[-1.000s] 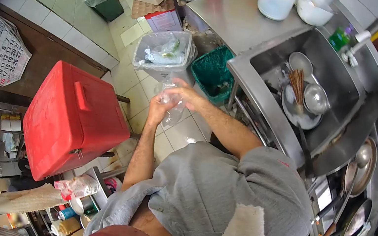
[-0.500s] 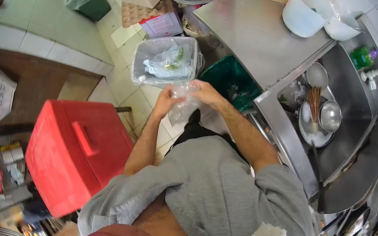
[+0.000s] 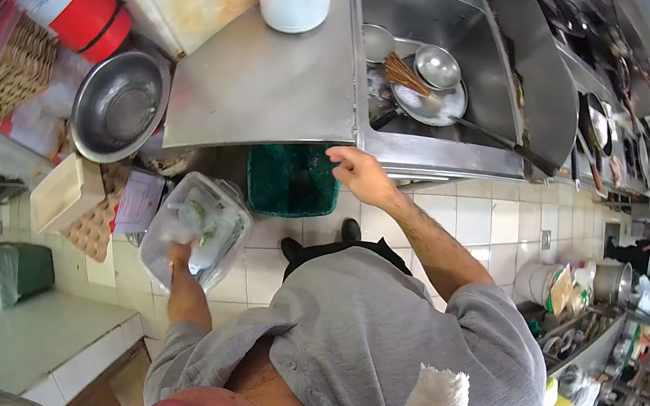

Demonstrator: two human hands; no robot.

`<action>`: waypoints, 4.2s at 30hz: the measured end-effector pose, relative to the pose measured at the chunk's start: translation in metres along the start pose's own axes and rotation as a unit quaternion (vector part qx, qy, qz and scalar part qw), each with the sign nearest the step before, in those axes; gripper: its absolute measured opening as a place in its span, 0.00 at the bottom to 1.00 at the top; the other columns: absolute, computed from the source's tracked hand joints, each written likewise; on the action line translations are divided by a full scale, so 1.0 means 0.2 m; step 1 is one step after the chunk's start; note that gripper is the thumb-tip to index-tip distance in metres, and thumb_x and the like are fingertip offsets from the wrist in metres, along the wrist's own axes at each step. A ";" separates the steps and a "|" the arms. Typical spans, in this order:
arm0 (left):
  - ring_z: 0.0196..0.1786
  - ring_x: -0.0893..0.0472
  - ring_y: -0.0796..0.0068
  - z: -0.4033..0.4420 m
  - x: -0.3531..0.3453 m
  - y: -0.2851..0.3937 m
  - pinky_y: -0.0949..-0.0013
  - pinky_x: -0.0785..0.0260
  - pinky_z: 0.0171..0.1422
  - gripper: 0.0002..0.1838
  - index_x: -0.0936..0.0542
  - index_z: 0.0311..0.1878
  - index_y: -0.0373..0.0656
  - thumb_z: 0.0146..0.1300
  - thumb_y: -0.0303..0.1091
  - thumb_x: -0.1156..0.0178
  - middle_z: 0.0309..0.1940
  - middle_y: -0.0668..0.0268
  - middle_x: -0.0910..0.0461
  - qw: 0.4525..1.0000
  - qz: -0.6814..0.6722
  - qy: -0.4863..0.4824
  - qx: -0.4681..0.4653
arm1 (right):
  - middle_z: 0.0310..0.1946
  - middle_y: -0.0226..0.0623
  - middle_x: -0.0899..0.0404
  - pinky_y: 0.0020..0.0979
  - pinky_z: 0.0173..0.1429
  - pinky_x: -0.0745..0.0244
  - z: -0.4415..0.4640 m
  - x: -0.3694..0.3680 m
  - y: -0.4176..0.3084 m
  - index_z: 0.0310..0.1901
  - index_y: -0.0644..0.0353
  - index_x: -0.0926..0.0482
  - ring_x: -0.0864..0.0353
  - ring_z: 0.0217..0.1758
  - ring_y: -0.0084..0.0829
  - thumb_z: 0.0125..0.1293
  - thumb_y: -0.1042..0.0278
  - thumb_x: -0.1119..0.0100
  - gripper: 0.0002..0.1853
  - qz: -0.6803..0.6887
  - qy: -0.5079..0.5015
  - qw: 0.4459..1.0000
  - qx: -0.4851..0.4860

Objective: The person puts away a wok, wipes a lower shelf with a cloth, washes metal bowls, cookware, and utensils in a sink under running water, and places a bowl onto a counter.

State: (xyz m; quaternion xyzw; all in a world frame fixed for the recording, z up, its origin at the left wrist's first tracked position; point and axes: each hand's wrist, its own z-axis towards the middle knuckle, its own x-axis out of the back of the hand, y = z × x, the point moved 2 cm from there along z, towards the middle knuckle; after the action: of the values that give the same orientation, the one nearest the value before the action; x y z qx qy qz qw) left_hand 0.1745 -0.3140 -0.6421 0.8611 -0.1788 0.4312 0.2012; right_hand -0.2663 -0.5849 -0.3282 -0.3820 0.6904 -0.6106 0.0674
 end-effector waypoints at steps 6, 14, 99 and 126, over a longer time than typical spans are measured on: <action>0.58 0.30 0.52 0.14 0.05 0.10 0.61 0.39 0.62 0.40 0.31 0.55 0.29 0.50 0.56 0.38 0.53 0.44 0.29 0.995 -0.067 0.016 -0.067 | 0.43 0.42 0.24 0.29 0.46 0.26 -0.11 0.28 0.15 0.50 0.62 0.26 0.22 0.40 0.29 0.57 0.76 0.46 0.17 -0.100 0.138 0.985 -0.002; 0.51 0.25 0.58 -0.32 0.49 0.50 0.64 0.35 0.55 0.26 0.28 0.51 0.28 0.58 0.42 0.40 0.48 0.48 0.24 0.919 -0.306 0.224 -0.110 | 0.39 0.43 0.20 0.30 0.48 0.27 0.21 0.89 0.56 0.43 0.64 0.22 0.20 0.42 0.32 0.53 0.74 0.44 0.14 -0.133 0.237 0.961 -0.050; 0.43 0.24 0.72 -0.83 0.16 3.88 0.67 0.30 0.46 0.18 0.30 0.54 0.32 0.68 0.37 0.53 0.44 0.60 0.24 0.785 -0.421 -0.031 -0.452 | 0.43 0.36 0.28 0.41 0.51 0.40 1.05 1.84 0.69 0.40 0.50 0.21 0.32 0.51 0.34 0.52 0.60 0.47 0.13 -0.541 0.119 0.787 0.272; 0.51 0.25 0.63 -0.85 0.35 3.43 0.67 0.36 0.56 0.18 0.29 0.55 0.39 0.65 0.38 0.52 0.46 0.53 0.23 0.817 -0.442 0.093 -0.357 | 0.41 0.37 0.26 0.29 0.48 0.31 0.89 1.38 0.35 0.55 0.65 0.35 0.26 0.42 0.29 0.50 0.75 0.40 0.28 0.140 0.000 0.988 0.059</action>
State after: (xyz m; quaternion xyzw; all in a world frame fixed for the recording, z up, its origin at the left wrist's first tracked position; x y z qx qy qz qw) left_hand -0.2302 -0.8258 -0.3607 0.6708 0.0995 0.2800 0.6796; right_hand -0.3911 -0.8957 -0.3317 -0.2767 0.6996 -0.6352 0.1746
